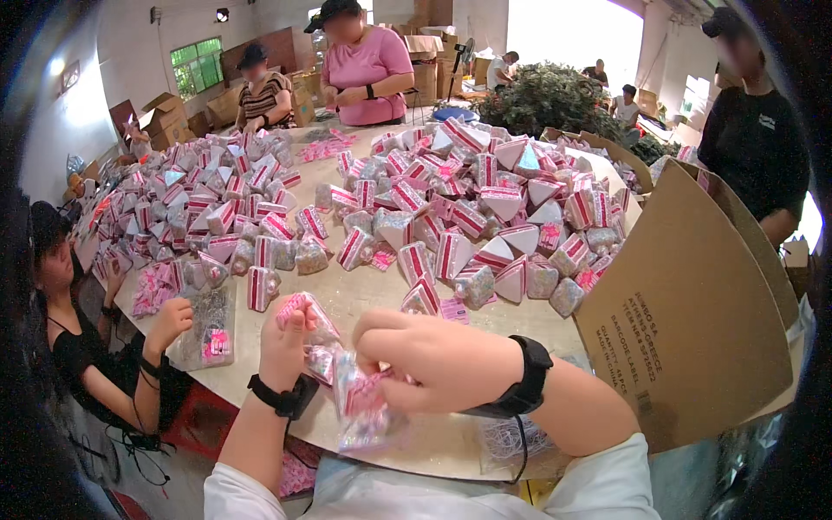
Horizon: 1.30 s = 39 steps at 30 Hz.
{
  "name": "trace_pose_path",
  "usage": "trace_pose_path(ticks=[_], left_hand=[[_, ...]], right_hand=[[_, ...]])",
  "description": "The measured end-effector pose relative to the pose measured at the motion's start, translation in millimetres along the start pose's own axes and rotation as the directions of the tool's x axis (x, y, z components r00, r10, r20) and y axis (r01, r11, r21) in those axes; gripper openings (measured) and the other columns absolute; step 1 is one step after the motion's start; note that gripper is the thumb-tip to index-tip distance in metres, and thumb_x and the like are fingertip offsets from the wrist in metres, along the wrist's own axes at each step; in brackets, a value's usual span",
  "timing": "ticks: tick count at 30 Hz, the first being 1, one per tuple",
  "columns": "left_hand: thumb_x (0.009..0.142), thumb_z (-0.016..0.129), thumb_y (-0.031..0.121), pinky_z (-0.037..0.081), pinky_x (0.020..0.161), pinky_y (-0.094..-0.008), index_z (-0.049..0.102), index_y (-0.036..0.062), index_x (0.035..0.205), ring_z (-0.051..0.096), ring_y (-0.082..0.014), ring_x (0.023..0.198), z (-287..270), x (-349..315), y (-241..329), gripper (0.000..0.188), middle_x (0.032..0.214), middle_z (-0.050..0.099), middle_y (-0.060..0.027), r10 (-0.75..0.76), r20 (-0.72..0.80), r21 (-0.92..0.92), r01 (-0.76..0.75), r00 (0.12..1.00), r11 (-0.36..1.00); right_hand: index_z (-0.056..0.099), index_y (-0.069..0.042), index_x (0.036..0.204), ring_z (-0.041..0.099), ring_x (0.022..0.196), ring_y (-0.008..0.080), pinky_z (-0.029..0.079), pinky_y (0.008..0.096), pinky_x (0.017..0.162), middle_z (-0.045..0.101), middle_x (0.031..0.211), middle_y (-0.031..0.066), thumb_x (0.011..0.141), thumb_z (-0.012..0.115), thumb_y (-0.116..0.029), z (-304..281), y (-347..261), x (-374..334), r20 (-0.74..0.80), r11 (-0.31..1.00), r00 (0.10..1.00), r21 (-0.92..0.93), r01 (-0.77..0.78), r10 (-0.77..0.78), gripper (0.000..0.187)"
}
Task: Packing small triangular-shaped items into plastic bags and organizing them on a table in a manufacturing facility.
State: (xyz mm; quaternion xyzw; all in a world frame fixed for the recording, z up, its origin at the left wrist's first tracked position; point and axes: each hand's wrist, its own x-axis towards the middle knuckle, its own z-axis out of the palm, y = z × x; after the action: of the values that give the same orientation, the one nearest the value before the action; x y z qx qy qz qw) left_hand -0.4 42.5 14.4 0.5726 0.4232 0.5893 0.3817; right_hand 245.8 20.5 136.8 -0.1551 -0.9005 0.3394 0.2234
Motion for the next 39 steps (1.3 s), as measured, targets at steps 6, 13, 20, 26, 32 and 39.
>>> trace_pose_path(ticks=[6,13,20,26,32,39], left_hand=[[0.084,0.048,0.064,0.046,0.074,-0.026,0.049,-0.0021,0.11,0.055,-0.0127,0.083,32.0,-18.2,23.2,0.071,0.093,0.056,-0.0061,-0.057,0.361,-0.402,0.21,0.931,0.891],[0.075,0.037,0.079,0.053,0.082,-0.0365,0.041,-0.0037,0.124,0.06,-0.0248,0.101,38.1,-35.3,35.0,0.096,0.113,0.056,-0.0159,-0.263,0.506,-0.507,0.53,0.822,0.68],[0.084,0.057,0.058,0.047,0.079,-0.025,0.046,0.0005,0.116,0.055,-0.0116,0.092,47.0,-36.3,42.1,0.067,0.103,0.055,-0.004,-0.139,0.518,-0.413,0.389,0.844,0.823],[0.083,0.067,0.024,0.045,0.082,-0.0263,0.045,0.0016,0.118,0.053,-0.0102,0.097,34.6,-35.9,37.0,0.047,0.107,0.053,-0.0029,-0.182,0.648,-0.316,0.479,0.739,0.819],[0.085,0.063,0.013,0.047,0.085,-0.029,0.047,0.0001,0.117,0.056,-0.0135,0.1,28.3,-38.6,50.8,0.038,0.108,0.057,-0.0056,-0.282,0.691,-0.188,0.542,0.665,0.819],[0.08,0.059,0.0,0.048,0.074,-0.025,0.053,0.0012,0.107,0.057,-0.0096,0.087,40.2,-43.1,53.1,0.027,0.097,0.059,-0.0031,-0.371,0.507,-0.126,0.492,0.778,0.861]], right_hand=[[0.053,-0.001,0.086,0.052,0.087,0.0305,0.043,0.0364,0.079,0.051,0.094,0.0136,0.072,0.058,-0.008,23.7,4.6,18.6,-0.101,0.992,0.995,-0.125,-0.02,0.007,0.016],[0.055,0.0,0.084,0.053,0.085,0.0308,0.044,0.0375,0.075,0.052,0.094,0.0141,0.07,0.064,-0.013,48.8,31.4,21.8,-0.411,0.939,0.909,-0.334,-0.082,-0.067,0.021],[0.053,-0.002,0.089,0.054,0.087,0.0295,0.045,0.0358,0.075,0.052,0.097,0.0134,0.073,0.064,-0.009,56.0,30.1,14.8,-0.508,0.975,0.858,-0.141,-0.17,0.076,0.021],[0.054,-0.002,0.094,0.055,0.083,0.0305,0.046,0.0365,0.074,0.053,0.097,0.0132,0.075,0.061,-0.007,58.3,28.2,11.1,-0.55,0.994,0.833,-0.046,-0.101,0.059,0.021],[0.056,-0.003,0.094,0.056,0.082,0.0303,0.046,0.0387,0.072,0.056,0.09,0.012,0.073,0.061,-0.008,55.5,29.5,6.3,-0.468,0.954,0.878,-0.295,-0.049,-0.1,0.022],[0.06,-0.003,0.096,0.059,0.081,0.0302,0.047,0.0386,0.073,0.059,0.091,0.0116,0.074,0.061,-0.009,52.0,26.5,5.9,-0.434,0.964,0.896,-0.265,-0.026,-0.095,0.022]])
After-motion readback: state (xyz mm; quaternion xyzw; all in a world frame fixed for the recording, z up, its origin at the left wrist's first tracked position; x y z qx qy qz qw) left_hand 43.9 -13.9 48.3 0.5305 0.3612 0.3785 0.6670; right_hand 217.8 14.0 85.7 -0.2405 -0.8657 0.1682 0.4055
